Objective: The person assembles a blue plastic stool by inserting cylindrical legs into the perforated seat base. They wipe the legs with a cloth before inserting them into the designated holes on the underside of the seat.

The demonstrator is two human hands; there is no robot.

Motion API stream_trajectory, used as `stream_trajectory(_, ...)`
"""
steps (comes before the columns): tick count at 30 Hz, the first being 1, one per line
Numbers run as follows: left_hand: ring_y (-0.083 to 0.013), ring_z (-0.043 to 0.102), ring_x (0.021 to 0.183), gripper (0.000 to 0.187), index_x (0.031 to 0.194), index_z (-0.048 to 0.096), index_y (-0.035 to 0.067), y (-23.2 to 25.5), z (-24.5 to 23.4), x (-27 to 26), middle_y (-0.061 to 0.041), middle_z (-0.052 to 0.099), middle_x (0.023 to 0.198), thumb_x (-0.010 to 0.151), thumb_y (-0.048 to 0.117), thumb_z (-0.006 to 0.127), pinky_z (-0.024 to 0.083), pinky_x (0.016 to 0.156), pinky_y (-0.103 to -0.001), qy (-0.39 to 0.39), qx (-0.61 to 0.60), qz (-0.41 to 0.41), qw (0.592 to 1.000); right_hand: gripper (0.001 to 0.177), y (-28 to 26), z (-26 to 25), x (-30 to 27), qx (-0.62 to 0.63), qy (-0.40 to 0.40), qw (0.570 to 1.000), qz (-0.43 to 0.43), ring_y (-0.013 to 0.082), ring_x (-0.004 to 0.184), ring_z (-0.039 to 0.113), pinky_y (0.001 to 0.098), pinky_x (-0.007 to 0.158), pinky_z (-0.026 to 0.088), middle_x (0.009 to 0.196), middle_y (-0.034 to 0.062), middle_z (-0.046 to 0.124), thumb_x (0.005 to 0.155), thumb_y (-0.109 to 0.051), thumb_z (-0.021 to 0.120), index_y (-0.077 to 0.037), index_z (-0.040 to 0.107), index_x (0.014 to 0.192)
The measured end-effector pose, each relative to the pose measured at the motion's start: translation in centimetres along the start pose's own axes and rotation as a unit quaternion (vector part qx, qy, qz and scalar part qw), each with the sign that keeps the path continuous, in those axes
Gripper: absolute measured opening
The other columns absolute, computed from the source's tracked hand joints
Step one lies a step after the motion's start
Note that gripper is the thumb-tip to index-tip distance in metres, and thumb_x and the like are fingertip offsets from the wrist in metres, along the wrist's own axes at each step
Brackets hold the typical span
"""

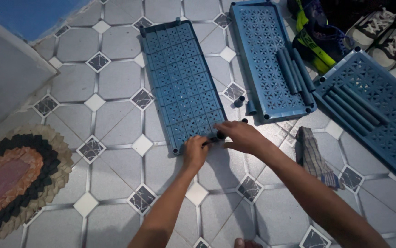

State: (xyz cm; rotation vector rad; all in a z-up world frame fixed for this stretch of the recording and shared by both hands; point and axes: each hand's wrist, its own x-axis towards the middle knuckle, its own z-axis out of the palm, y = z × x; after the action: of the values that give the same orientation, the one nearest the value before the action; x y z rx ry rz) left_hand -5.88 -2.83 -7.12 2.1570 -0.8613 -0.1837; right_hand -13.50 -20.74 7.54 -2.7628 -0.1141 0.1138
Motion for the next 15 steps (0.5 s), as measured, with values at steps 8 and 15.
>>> stream_trajectory(8,-0.0334,0.063,0.096,0.008,0.085,0.076,0.012,0.2,-0.2,-0.5,-0.010,0.068,0.090,0.078,0.008,0.075,0.045,0.088,-0.048,0.028,-0.030,0.017,0.999,0.036,1.9,3.5,-0.9,-0.056,0.107,0.992,-0.043,0.0268,0.097,0.067,0.0404,0.087,0.056,0.107,0.0061,0.074,0.083,-0.018,0.079,-0.016,0.072,0.118)
stream_trajectory(15,-0.0294,0.064,0.098,0.011,0.091,0.077,0.009,1.1,-1.2,-0.2,-0.010,0.069,0.093,0.083,0.015,0.080,0.048,0.091,-0.044,0.002,-0.046,-0.015,0.999,0.041,0.1,4.4,-1.7,0.013,0.137,0.987,0.082,0.0267,0.096,0.065,0.0415,0.083,0.055,0.105,0.0071,0.073,0.084,-0.025,0.083,-0.013,0.068,0.121)
